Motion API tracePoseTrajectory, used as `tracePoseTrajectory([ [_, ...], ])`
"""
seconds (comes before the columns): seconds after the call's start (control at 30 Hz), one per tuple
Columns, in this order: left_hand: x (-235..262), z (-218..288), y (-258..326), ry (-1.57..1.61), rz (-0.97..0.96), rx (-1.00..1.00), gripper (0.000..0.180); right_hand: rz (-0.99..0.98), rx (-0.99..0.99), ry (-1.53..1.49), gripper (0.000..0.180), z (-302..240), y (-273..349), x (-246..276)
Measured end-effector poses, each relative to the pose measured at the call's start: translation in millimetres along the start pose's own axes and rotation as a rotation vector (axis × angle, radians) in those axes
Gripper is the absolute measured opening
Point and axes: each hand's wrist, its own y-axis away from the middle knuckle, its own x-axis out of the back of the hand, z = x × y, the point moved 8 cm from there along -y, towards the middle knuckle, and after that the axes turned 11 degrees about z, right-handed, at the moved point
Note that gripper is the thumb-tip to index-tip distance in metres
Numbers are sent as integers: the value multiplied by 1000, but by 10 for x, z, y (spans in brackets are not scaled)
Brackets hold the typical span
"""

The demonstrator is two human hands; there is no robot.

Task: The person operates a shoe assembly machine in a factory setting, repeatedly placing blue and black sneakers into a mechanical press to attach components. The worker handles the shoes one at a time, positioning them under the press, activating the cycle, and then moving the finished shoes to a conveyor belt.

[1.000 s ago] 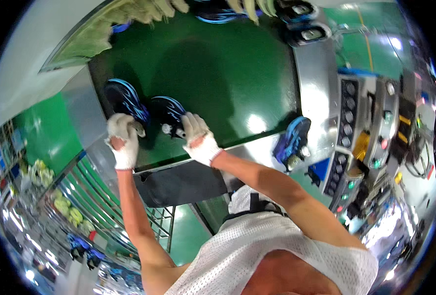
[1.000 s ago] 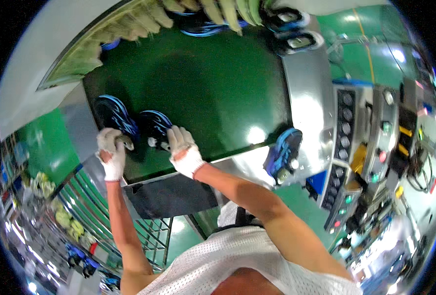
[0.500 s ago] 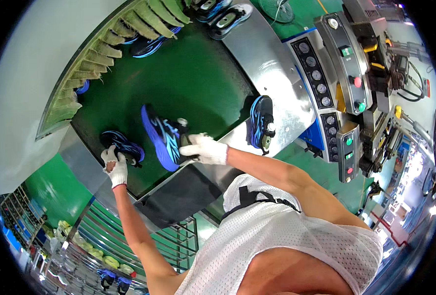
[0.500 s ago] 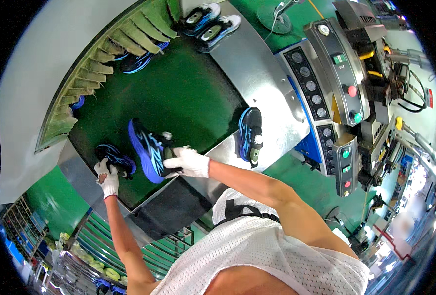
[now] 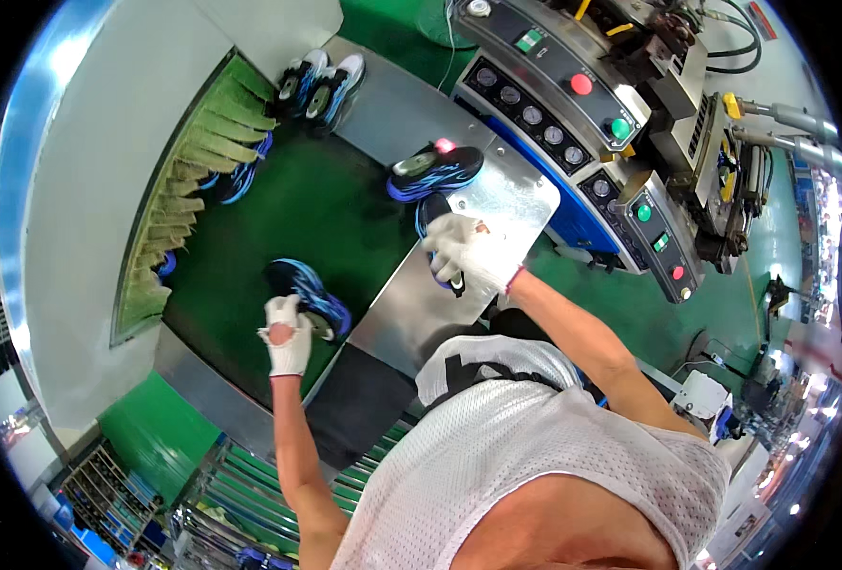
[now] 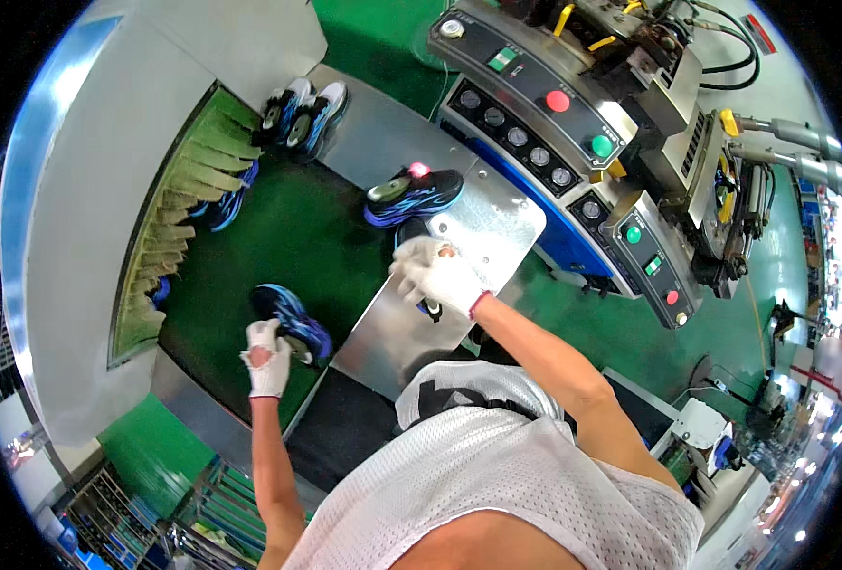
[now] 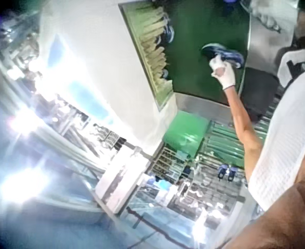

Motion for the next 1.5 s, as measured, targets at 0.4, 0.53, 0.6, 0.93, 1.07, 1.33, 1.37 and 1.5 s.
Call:
tracePoseTrajectory([
  [0.4,-927,1033,-136,30,-34,-24,39,576,712,718,56,0,-2057,817],
  [0.53,-1106,846,149,259,99,323,60,737,458,384,84,50,-1488,919],
  [0.6,-1187,763,295,338,256,452,70,700,257,328,99,209,-1337,782],
  [0.93,-1393,686,331,287,93,689,84,804,111,327,94,-106,-1918,236],
  [1.07,-1392,704,324,424,88,712,83,616,210,409,89,-110,-2157,650],
  [1.33,-1330,703,310,305,-11,782,89,641,259,636,81,-44,-2187,873],
  [1.37,-1432,634,324,354,13,728,88,652,210,640,85,-11,-2183,904],
  [1.5,-1481,548,372,386,0,771,80,630,225,584,78,199,-1857,1142],
])
